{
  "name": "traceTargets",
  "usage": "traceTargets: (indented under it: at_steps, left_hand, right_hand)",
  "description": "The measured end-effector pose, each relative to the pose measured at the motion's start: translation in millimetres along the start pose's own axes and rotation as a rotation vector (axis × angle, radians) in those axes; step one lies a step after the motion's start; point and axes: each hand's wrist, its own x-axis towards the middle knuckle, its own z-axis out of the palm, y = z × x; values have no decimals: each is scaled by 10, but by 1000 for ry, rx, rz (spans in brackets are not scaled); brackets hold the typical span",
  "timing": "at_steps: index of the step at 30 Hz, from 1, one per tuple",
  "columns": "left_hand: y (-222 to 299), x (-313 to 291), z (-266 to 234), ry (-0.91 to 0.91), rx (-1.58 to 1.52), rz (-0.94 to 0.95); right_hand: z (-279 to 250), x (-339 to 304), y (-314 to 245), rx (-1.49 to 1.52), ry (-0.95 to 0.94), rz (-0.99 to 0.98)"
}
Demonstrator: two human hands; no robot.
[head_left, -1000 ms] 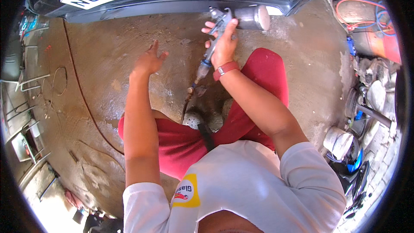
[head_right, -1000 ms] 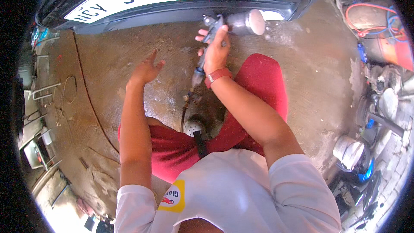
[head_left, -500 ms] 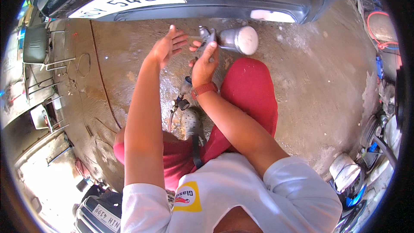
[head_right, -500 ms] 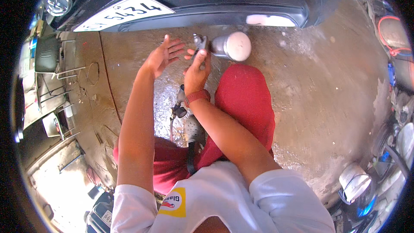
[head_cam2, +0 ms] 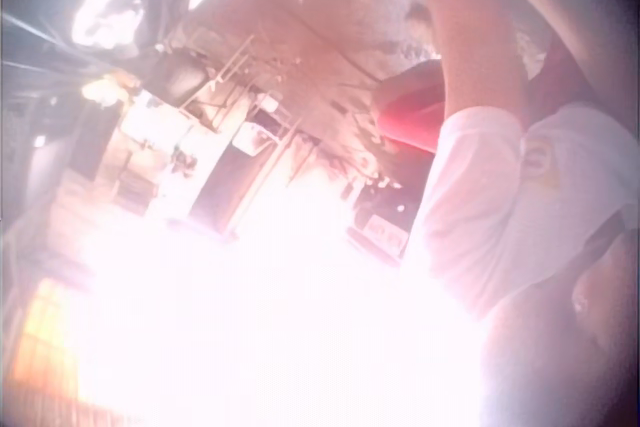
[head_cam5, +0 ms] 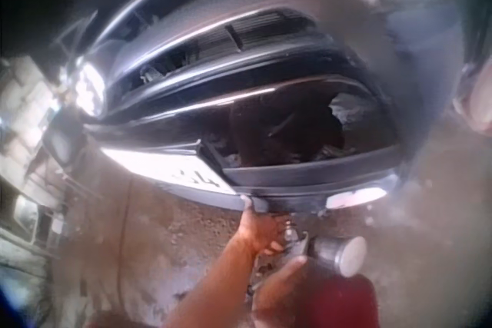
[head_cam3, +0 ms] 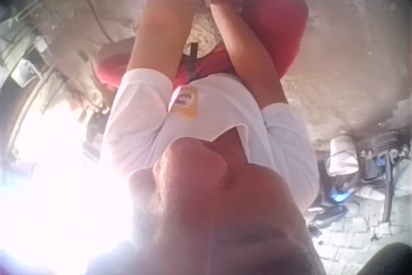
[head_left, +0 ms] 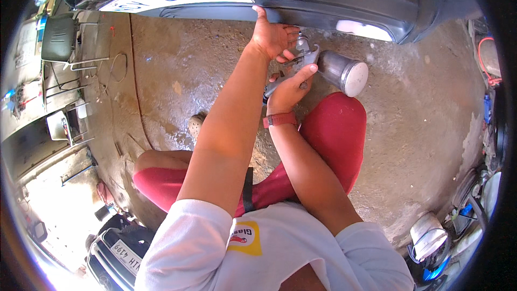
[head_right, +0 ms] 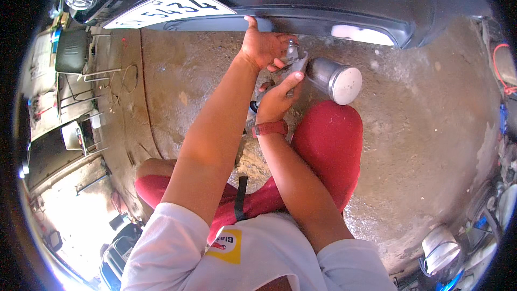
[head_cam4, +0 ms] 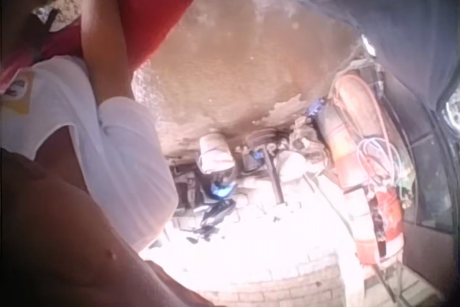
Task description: The person uses a spray gun to apply paint to the rear bumper of a black car. They repeatedly touch the bumper with their left hand while spraying with their right hand, moving along the bumper's length.
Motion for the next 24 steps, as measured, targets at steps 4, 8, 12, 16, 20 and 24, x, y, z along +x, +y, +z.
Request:
traceTargets:
  at_steps: [4, 8, 12, 16, 20, 24]
  left_hand:
    - [96, 27, -225, -41, -311, 115]
    - [287, -139, -502, -18, -318, 157]
    - [514, -339, -743, 27, -369, 194]
    - [807, -611, -1094, 79, -360, 266]
    - [1247, -927, -1660, 56, -251, 333]
    - [1640, -1115, -2103, 24, -260, 278]
  right_hand:
    - [57, 2, 126, -30, -47, -36]
    - [187, -54, 361, -51, -163, -49]
    - [362, -182, 643, -87, -251, -19]
    - [604, -363, 946, -127, -266, 0]
    - [909, -502, 1297, -151, -267, 20]
    - [1258, -691, 1658, -247, -271, 9]
